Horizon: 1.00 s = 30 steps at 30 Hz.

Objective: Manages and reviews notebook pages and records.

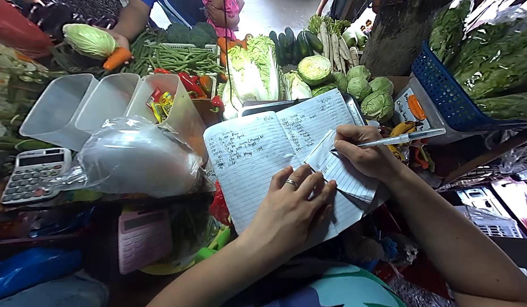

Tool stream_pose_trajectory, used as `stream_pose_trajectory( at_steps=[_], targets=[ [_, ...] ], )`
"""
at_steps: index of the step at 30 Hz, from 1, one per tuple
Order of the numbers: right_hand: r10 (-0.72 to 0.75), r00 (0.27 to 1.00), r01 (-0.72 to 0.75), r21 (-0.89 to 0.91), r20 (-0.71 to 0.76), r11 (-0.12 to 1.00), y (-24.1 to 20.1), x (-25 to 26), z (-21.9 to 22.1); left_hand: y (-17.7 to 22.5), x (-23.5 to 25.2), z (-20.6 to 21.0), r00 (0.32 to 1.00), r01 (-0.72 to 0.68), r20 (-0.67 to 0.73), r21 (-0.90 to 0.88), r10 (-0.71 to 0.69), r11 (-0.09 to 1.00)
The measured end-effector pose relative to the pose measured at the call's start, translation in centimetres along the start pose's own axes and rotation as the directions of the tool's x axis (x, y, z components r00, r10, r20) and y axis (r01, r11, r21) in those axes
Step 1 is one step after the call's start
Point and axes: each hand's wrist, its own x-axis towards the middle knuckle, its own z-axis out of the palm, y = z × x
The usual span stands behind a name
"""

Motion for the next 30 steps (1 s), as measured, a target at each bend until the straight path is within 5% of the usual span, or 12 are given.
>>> stream_pose_trajectory(
  at_steps=[30],
  targets=[
    [0.024, 0.999, -0.021, 0.059, -0.045, 0.998, 0.25, -0.12, -0.14, -0.04, 0.02, 0.09, 1.000, -0.007, -0.009, 0.014, 0.007, 1.000]
  ],
)
